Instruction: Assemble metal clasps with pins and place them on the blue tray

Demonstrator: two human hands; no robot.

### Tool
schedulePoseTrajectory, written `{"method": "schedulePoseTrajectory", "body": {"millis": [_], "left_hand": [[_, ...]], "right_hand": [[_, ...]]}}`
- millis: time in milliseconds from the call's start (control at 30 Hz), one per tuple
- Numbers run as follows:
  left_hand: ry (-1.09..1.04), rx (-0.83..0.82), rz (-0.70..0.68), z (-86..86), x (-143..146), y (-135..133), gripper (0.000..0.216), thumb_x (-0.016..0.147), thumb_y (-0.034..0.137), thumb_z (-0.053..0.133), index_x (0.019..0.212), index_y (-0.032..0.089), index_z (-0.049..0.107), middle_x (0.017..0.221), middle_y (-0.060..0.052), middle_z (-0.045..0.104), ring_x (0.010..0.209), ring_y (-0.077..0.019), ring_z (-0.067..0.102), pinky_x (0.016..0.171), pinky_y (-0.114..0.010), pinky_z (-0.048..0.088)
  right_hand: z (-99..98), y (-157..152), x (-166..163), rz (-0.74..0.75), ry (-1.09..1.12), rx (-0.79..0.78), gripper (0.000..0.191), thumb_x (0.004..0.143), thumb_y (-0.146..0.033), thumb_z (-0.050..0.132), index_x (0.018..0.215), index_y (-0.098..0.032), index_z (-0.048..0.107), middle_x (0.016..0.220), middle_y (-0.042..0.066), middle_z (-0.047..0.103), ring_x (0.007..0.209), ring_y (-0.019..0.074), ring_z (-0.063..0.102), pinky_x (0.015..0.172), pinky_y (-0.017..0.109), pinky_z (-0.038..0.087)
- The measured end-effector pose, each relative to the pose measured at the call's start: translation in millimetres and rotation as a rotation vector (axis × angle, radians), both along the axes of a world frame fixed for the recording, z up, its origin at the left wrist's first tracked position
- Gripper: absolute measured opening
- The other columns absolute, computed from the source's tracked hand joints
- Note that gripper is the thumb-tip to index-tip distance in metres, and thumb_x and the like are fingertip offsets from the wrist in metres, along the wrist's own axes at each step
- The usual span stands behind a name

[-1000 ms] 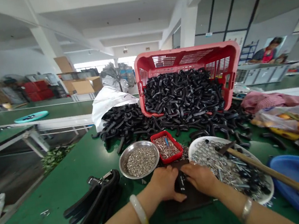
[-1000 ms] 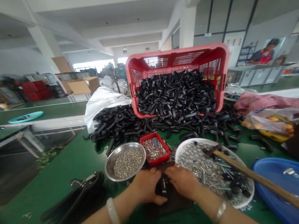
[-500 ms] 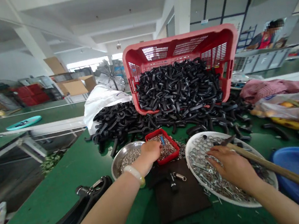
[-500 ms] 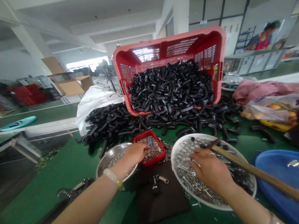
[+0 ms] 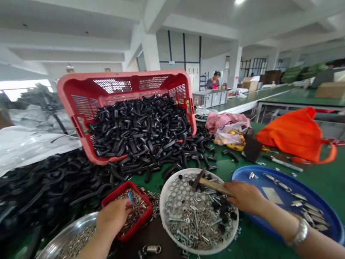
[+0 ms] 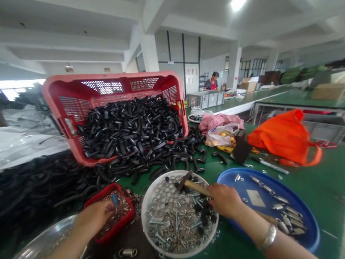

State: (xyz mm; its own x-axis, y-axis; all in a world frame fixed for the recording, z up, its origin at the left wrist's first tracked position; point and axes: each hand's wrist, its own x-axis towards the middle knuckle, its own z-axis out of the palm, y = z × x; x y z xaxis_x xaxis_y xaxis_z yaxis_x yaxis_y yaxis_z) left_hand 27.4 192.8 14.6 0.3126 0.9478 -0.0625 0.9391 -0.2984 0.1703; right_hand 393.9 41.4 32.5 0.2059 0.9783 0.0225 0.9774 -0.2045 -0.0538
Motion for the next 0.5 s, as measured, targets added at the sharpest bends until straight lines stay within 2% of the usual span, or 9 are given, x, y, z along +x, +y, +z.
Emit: {"method": "schedulePoseTrajectory", "body": {"millis": [100,167,267,300,367,433,500], "left_hand": [[-0.065,0.021,0.057,5.6,-6.3,-1.8,0.021,0.077,0.037,0.047,0.084,0.026,0.064,0.086,-0.003,0.069,0.082,-0.0227,0.062,0.067,-0.029,0.041],[-0.116,0.047,0.087,10.7,-8.6,-8.1,0.021,0.077,0.036,0.049,0.087,0.026,0.065,0.091,-0.002,0.069,0.085,-0.0212,0.062,0.071,-0.027,0.041],[-0.336,0.084,0.091,14.9,-8.5,-29.3,0.025,0.077,0.034,0.051,0.096,0.024,0.063,0.096,-0.002,0.068,0.091,-0.0177,0.06,0.077,-0.025,0.041],[-0.441,0.066,0.089,14.6,-7.2,-39.4,0.026,0.076,0.034,0.054,0.096,0.022,0.062,0.096,-0.002,0.068,0.089,-0.0166,0.061,0.077,-0.024,0.042],[-0.59,-0.033,-0.001,12.0,-2.9,-62.4,0.027,0.072,0.035,0.059,0.093,0.019,0.063,0.093,-0.003,0.068,0.084,-0.0153,0.061,0.075,-0.023,0.043],[-0.596,-0.117,-0.069,8.9,2.2,-85.7,0.028,0.071,0.04,0.06,0.091,0.02,0.063,0.09,-0.001,0.068,0.081,-0.0156,0.062,0.072,-0.024,0.044],[-0.508,-0.116,-0.054,7.1,5.4,-104.0,0.027,0.073,0.041,0.058,0.091,0.022,0.063,0.09,0.0,0.068,0.081,-0.0162,0.061,0.071,-0.025,0.043]], "right_hand": [[-3.0,3.4,8.3,0.036,0.1,-0.026,0.024,0.074,-0.02,0.053,0.097,-0.017,0.061,0.091,0.008,0.063,0.085,0.0197,0.059,0.071,0.027,0.043],[-4.5,5.7,14.7,0.067,0.167,-0.052,0.02,0.074,-0.022,0.052,0.091,-0.016,0.061,0.084,0.005,0.064,0.077,0.0174,0.06,0.066,0.024,0.043],[-6.5,2.7,15.6,0.084,0.25,0.012,0.025,0.077,-0.03,0.049,0.094,-0.013,0.058,0.088,0.01,0.064,0.079,0.0199,0.06,0.069,0.028,0.044],[-7.1,-0.8,12.2,0.072,0.312,0.094,0.029,0.077,-0.036,0.049,0.095,-0.013,0.056,0.09,0.011,0.063,0.08,0.0212,0.059,0.069,0.03,0.044],[-7.5,-12.0,-0.4,0.028,0.492,0.253,0.04,0.074,-0.047,0.051,0.098,-0.015,0.052,0.085,0.011,0.063,0.073,0.0221,0.06,0.063,0.031,0.045],[-7.2,-27.2,-18.1,0.08,0.735,0.286,0.049,0.073,-0.052,0.051,0.106,-0.016,0.045,0.068,0.004,0.061,0.058,0.019,0.058,0.053,0.03,0.045],[-8.1,-42.6,-36.2,0.151,0.895,0.264,0.054,0.074,-0.053,0.052,0.112,-0.017,0.041,0.056,-0.002,0.054,0.048,0.0162,0.053,0.047,0.028,0.044]]}}
